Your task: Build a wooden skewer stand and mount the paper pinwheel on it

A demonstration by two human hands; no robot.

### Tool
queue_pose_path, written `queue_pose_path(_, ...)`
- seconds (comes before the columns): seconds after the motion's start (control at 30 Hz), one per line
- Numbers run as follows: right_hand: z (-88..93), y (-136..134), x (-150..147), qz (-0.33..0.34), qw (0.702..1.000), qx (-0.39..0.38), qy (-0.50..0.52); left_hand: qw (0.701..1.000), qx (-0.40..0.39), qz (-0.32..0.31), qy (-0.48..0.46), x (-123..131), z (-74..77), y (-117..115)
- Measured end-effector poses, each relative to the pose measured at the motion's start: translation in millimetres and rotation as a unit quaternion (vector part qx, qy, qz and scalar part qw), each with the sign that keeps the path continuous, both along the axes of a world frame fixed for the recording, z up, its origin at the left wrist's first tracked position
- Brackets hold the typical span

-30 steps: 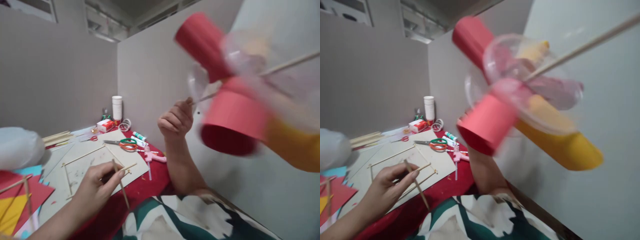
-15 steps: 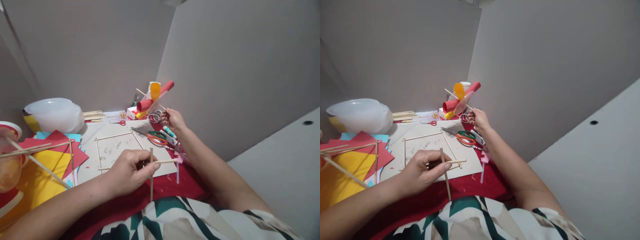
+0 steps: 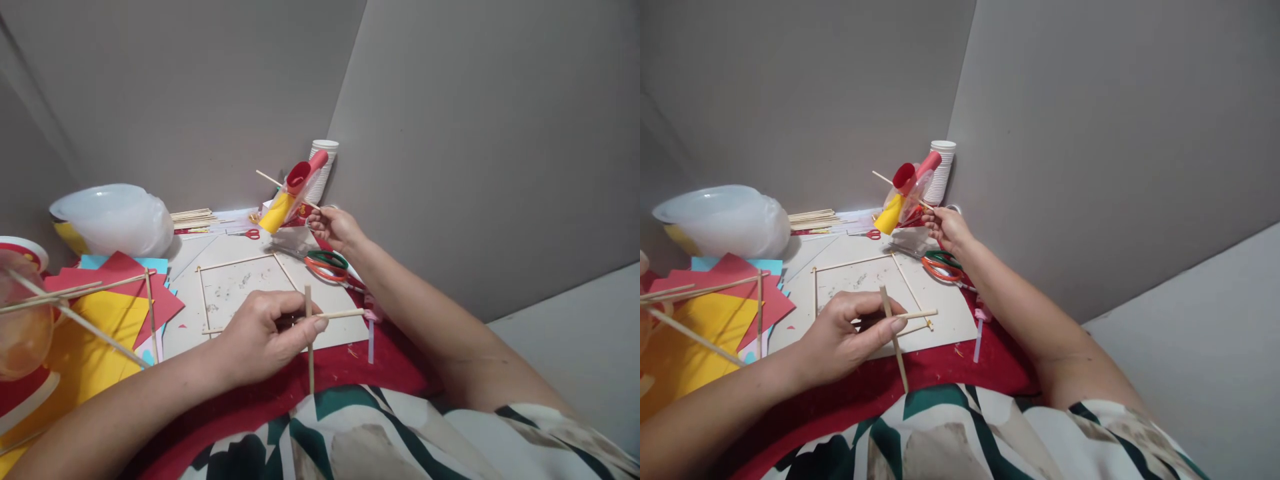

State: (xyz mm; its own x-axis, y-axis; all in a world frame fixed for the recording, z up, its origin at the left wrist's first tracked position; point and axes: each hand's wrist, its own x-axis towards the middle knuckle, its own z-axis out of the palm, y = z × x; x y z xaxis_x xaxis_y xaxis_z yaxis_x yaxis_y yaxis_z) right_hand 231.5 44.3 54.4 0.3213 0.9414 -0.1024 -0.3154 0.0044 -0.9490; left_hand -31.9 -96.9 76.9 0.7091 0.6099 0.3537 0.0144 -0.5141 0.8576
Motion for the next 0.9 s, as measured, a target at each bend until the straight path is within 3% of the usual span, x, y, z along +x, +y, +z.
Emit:
queue_pose_path(0.53,-27.3,0,38,-0.007,0.999,-0.027,0.020,1.000,0.012,0.017,-0.007,1,-0.9,4)
queue_pose_path(0.9,-52.8,13,59,-0.054,0.984,-0.038,-0.164,0.999,0.030,0.033,0.000,-3,3.4,5)
